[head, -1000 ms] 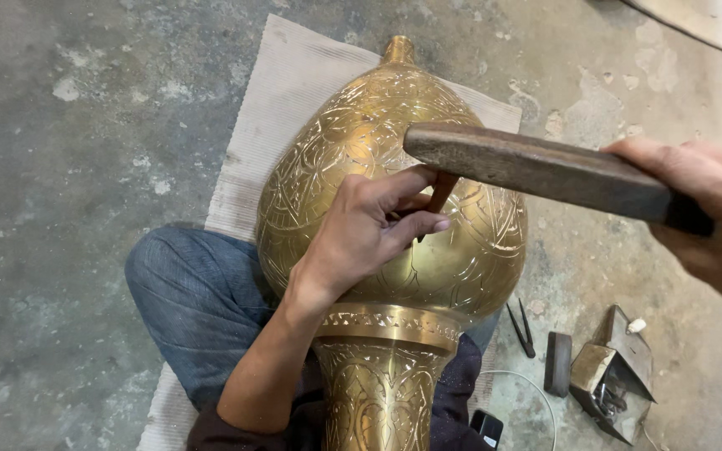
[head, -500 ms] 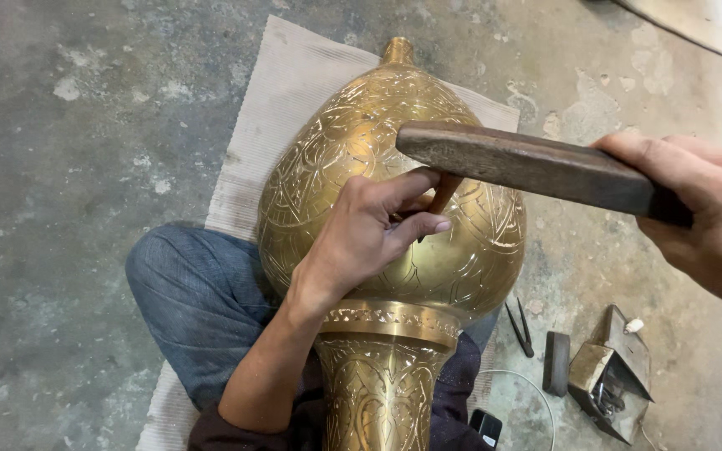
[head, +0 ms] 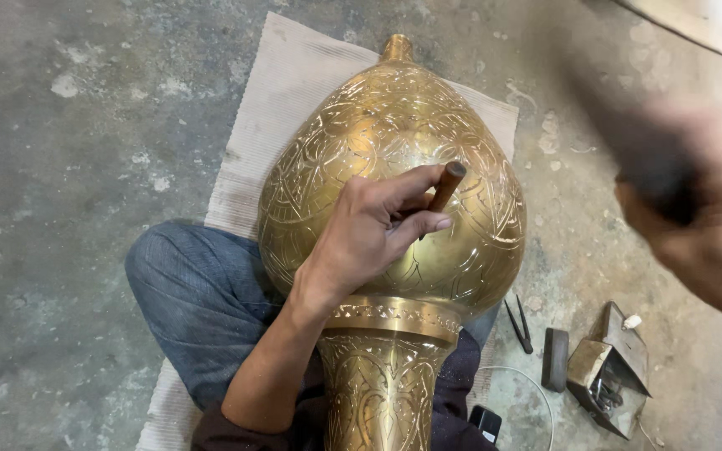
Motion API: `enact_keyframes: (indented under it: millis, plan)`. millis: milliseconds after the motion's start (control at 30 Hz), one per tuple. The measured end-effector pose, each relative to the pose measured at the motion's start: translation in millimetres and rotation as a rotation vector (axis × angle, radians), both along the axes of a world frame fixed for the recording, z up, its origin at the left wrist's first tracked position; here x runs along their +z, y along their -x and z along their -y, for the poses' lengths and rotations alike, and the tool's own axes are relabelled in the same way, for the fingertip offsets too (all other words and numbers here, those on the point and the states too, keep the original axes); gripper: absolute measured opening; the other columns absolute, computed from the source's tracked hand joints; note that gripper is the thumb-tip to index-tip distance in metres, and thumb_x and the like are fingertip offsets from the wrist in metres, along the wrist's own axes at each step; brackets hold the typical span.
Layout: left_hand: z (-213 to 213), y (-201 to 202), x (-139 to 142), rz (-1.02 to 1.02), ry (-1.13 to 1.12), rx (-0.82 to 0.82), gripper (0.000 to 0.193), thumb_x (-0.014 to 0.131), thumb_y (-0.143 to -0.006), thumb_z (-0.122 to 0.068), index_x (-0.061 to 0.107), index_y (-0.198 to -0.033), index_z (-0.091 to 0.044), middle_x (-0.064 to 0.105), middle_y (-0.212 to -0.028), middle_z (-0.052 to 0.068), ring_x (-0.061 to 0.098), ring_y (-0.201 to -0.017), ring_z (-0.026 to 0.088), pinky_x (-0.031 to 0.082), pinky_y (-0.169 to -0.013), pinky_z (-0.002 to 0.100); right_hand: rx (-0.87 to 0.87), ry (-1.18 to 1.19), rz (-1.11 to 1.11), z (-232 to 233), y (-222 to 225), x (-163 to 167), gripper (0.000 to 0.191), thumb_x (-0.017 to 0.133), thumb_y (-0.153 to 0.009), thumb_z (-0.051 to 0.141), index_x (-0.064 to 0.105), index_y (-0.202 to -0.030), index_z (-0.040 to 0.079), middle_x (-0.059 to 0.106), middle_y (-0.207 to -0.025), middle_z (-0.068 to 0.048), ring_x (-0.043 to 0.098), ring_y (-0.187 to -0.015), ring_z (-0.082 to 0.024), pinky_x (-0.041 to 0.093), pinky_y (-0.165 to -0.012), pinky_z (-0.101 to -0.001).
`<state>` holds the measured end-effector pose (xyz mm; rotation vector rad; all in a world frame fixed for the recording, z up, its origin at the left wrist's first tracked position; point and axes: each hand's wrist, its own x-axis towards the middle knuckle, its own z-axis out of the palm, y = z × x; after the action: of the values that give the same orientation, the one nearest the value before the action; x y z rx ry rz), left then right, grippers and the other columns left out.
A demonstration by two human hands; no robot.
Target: The person sits on the floor with a large engraved brass vessel braced against their body. They hold a punch against the brass surface and repeatedly strike it with a mallet, repositioning the punch to chase decorative patterns into the metal.
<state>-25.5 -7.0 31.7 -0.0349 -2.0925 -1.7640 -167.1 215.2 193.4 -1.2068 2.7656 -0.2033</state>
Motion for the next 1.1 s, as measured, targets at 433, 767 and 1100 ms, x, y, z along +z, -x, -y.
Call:
enact_keyframes:
  millis: [433,767,1100]
  plan:
    - [-5.0,-3.7,-4.6,0.010,-0.016,0.006,0.034,0.078,-0.091,-0.018,0.072,-0.124,-0.010,0.069,-0.062,0.000,0.059,-0.047,0.007,0.041,-0.044,0.031,0.185,-0.031,-0.158,11.4,-16.2,8.6,0.053,0.070,-0.089,-0.009,0.049,-0.136,0.002,0.069,-0.098,-0.021,0.071,-0.074,-0.028,0.060,-0.061,-0.0352]
    - [-8.8,-2.5,-8.8,-0.018,-0.082,0.020,0.033,0.076,-0.093,-0.020,0.070,-0.124,-0.009,0.067,-0.060,-0.002,0.055,-0.046,0.006,0.038,-0.041,0.026,0.095,0.083,-0.099,10.9,-15.8,7.0,0.043,0.069,-0.092,-0.004,0.053,-0.131,-0.001,0.069,-0.099,-0.018,0.070,-0.082,-0.024,0.059,-0.067,-0.0317]
    - [-15.0,-5.8,-15.8,-0.075,-0.019,0.069,0.033,0.074,-0.097,-0.023,0.067,-0.129,-0.015,0.073,-0.072,-0.002,0.061,-0.052,0.005,0.047,-0.042,0.027,0.262,-0.169,-0.364,-36.8,-0.9,-7.8,0.027,0.071,-0.100,0.003,0.062,-0.125,0.005,0.071,-0.096,-0.015,0.071,-0.077,-0.021,0.059,-0.069,-0.0308]
